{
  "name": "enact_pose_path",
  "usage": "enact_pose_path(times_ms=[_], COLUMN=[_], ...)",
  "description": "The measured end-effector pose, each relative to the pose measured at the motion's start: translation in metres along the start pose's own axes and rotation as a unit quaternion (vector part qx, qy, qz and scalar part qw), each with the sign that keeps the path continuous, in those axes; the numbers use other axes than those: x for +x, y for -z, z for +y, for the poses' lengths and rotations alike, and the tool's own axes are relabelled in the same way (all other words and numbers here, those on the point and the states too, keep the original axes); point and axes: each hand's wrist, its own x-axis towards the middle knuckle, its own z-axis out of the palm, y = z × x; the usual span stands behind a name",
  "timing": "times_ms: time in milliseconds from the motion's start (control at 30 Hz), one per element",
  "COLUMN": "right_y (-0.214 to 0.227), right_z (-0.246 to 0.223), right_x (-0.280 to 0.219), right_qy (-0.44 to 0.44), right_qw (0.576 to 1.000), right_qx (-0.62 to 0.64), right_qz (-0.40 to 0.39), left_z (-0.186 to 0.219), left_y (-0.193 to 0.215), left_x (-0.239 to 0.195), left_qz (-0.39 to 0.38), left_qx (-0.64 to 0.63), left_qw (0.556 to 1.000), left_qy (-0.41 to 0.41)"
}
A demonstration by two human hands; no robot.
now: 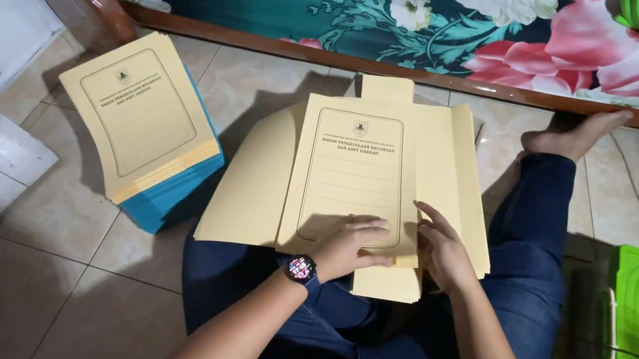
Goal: Unfolding and smoothing out yellow paper folders on the floor to prepare them for use.
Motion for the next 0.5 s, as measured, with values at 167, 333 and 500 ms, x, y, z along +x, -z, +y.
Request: enact_pose_path(times_ms=[167,333,500], right_y=[0.000,0.033,0.049], right_z=[-0.003,0.002,-0.025], right_x=[-0.006,0.010,0.000], right_qy=[0.034,0.086,0.118], right_qw=[0.990,0.981,0.970], right_qx=[-0.115,-0.163,-0.213], right_qz=[-0.071,-0.056,0.018], left_z=[0.011,-0.010,-0.006], left_y=[-0.008,0.043,0.107], left_x=[-0.001,-0.024,-0.069], left_qz=[0.266,0.534,0.635], left_qx=[-0.106,-0.122,-0.079], left_qw=[0.949,0.816,0.743], left_qy=[0.131,0.183,0.197])
